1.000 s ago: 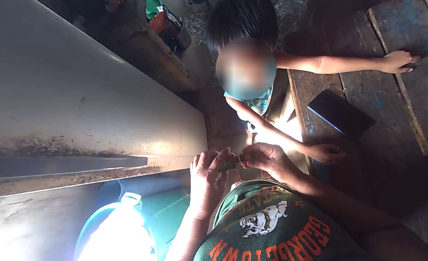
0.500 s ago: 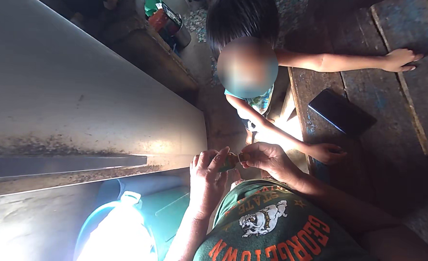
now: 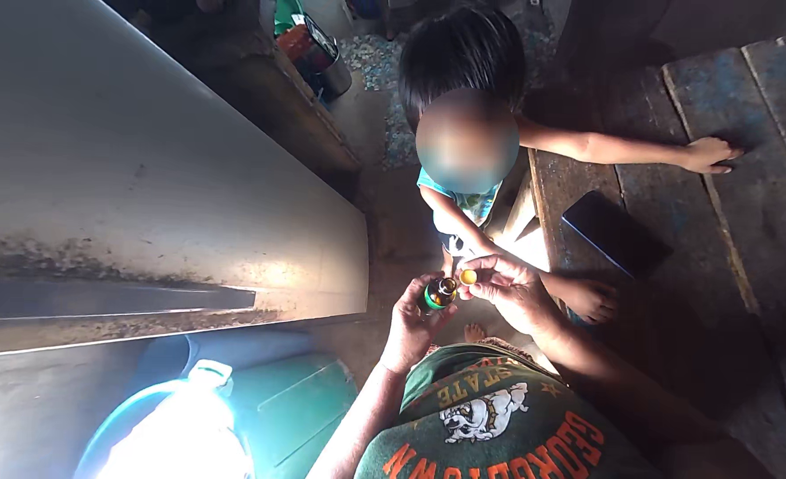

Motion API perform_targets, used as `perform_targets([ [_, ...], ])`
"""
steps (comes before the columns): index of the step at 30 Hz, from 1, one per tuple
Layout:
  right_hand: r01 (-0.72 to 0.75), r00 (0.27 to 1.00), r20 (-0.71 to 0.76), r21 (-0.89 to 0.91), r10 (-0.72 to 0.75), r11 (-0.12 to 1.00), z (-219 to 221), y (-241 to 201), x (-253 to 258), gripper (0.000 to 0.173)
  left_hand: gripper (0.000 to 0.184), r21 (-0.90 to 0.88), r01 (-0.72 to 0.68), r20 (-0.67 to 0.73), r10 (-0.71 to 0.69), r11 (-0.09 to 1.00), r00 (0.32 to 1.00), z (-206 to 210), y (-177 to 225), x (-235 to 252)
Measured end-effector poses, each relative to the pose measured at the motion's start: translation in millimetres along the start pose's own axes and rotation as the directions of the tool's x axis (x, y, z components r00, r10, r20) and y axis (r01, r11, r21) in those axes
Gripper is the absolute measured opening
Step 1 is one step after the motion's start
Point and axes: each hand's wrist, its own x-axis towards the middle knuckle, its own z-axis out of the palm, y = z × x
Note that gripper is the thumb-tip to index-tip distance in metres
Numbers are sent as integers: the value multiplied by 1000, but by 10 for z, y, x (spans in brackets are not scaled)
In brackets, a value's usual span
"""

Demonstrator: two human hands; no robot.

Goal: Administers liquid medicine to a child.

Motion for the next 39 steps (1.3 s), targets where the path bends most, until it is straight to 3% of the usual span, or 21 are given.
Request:
perform_targets([
  [13, 141, 949, -253, -198, -189, 970, -441, -33, 570, 28, 54, -84, 30, -128, -41, 996, 991, -316, -243, -344],
  [18, 118, 918, -335, -285, -214, 951, -460, -154, 748, 27, 54, -72, 62, -207, -76, 995, 975, -433, -343, -537],
  [31, 122, 877, -420, -276, -234, 953, -684, -182, 897, 25, 56, -66, 92, -265, -107, 994, 958, -499, -372, -610],
  [36, 76, 852, -459, -365, -251, 928, -651, -235, 1024, 23, 57, -89, 97, -280, -118, 991, 953, -493, -427, -623],
  [39, 71, 828, -444, -524, -343, 849, -598, -273, 1112, 22, 57, -96, 94, -296, -119, 991, 948, -496, -443, -621],
])
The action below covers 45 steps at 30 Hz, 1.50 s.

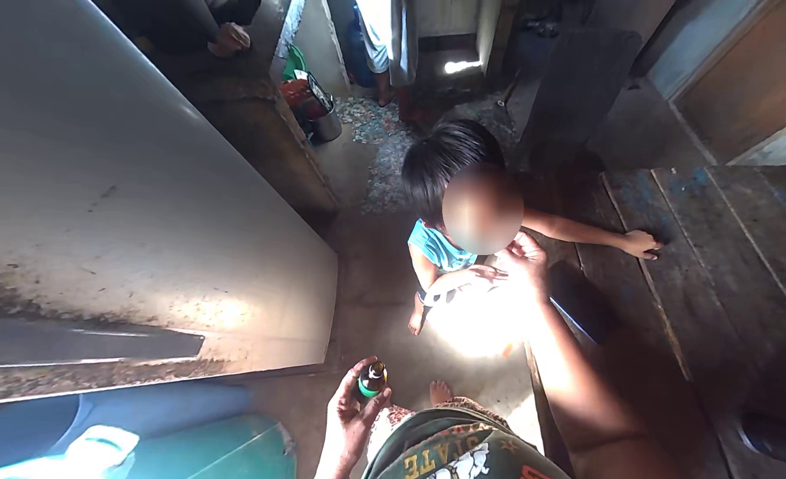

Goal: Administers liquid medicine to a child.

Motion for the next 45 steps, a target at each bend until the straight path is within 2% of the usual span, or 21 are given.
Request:
perform_targets([
  [3, 99, 993, -36, -221, -110, 970, 33, 11, 131, 22, 58, -11, 18, -16, -19, 1000, 1000, -6, 1, 8],
  [6, 134, 988, -30, -323, -152, 937, 52, -65, 258, 33, 58, -8, 25, -25, -25, 1000, 999, -4, 10, 37],
  [8, 153, 986, -11, -324, -165, 934, 50, -112, 321, 37, 58, -18, 17, -18, -18, 1000, 1000, -13, -21, 49],
  [12, 148, 988, -7, -257, -155, 955, 81, -170, 364, 23, 58, -45, -23, -8, 23, 999, 1000, -30, -88, 76],
  [19, 204, 975, -32, -260, -219, 944, 166, -192, 360, 19, 57, -30, -16, 5, 16, 999, 1000, -48, -106, 86],
  [26, 129, 985, -81, -258, -155, 957, 247, -288, 341, 20, 57, -55, 3, 6, -3, 998, 1000, -22, -118, 77],
  [30, 111, 987, -95, -161, -128, 981, 240, -280, 369, 22, 57, -64, 14, 17, -13, 998, 1000, -9, -134, 54],
  [34, 31, 993, -118, 92, -20, 995, 198, -240, 386, 20, 57, -61, 22, 17, -21, 998, 1000, -4, -139, 32],
  [38, -62, 989, -113, 285, 98, 957, 153, -241, 389, 14, 57, -62, 21, 20, -19, 998, 1000, -2, -149, 27],
  [41, -81, 988, -99, 294, 115, 952, 123, -230, 396, 15, 57, -61, 29, 22, -28, 998, 999, 0, -157, 27],
  [45, -34, 993, -100, 191, 54, 981, 128, -205, 415, 17, 58, -62, 49, 25, -48, 997, 999, 17, -145, 24],
])
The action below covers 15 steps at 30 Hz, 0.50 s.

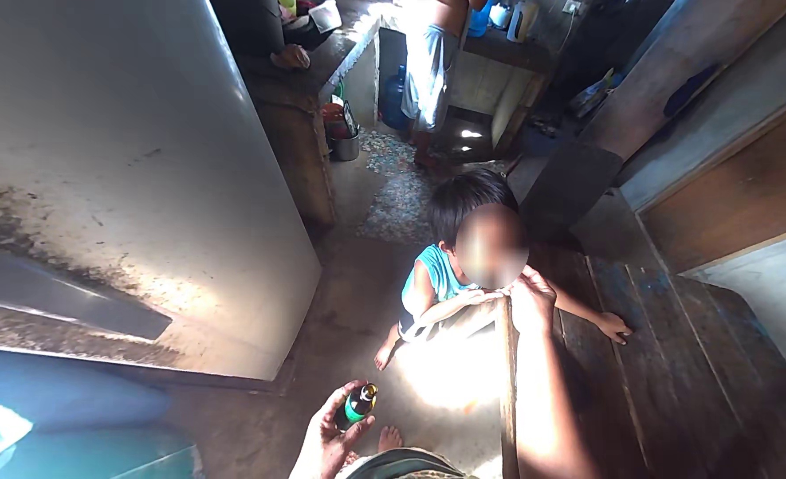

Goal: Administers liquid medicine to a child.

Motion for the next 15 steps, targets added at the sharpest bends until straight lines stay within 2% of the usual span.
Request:
perform_targets([
  [4, 8, 1000, -13, -47, -8, 999, 29, -1, -23, 18, 57, 18, 12, 1, -12, 1000, 1000, -11, 2, 3],
  [7, -54, 998, 22, 91, 53, 994, -8, -39, -142, 12, 57, 7, -4, 4, 4, 1000, 1000, -26, -22, -7],
  [11, -139, 960, 267, 210, 80, 968, -63, -179, -488, 19, 55, 25, 3, 65, -5, 1000, 998, 29, 69, 83],
  [13, -139, 899, 434, 163, 55, 977, -32, -224, -687, 21, 53, 50, -25, 144, 17, 998, 989, 93, 163, 178],
  [15, -58, 806, 592, 64, 9, 996, 12, -248, -852, 21, 53, 61, -43, 219, 29, 997, 975, 196, 294, 295],
])
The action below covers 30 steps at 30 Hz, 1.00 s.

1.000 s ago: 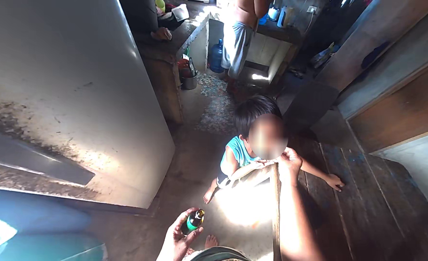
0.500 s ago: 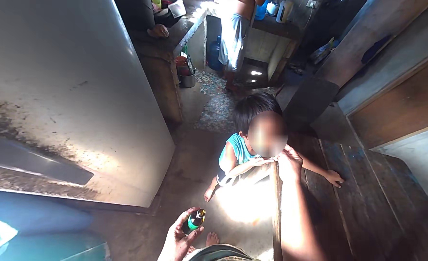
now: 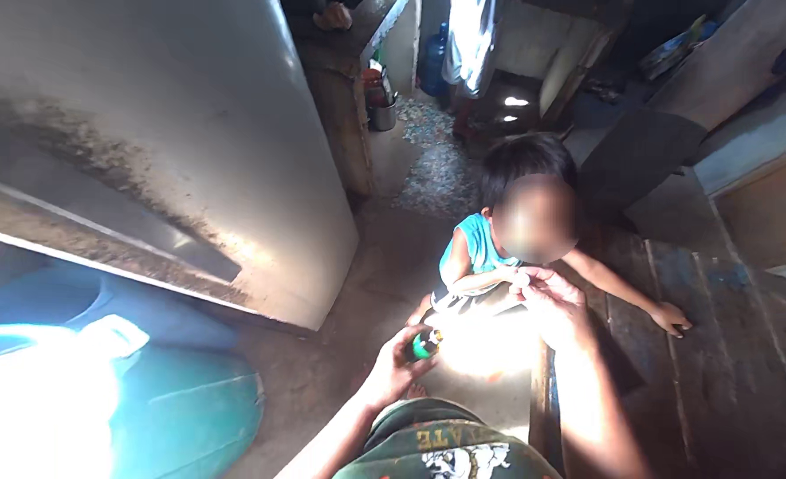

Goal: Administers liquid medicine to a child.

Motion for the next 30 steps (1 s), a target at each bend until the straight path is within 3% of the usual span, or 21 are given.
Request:
perform_targets([
  [5, 268, 917, 379, -351, -125, 897, 312, -48, -166, 22, 52, 13, -55, 60, 55, 998, 997, 183, 279, 256],
  [10, 468, 839, 522, -547, -155, 694, 426, -73, -252, 21, 53, 50, -38, 22, 37, 998, 999, 262, 388, 274],
  [17, 518, 822, 554, -629, -133, 580, 550, -61, -304, 22, 52, 19, -48, 41, 47, 999, 998, 164, 445, 241],
  [26, 462, 850, 521, -663, -81, 589, 830, -6, -255, 20, 55, -5, -51, 62, 51, 999, 997, -132, 441, 192],
  [30, 416, 871, 490, -781, 43, 465, 1021, -45, -216, 25, 55, 84, -85, 40, 82, 993, 996, -289, 392, 153],
])
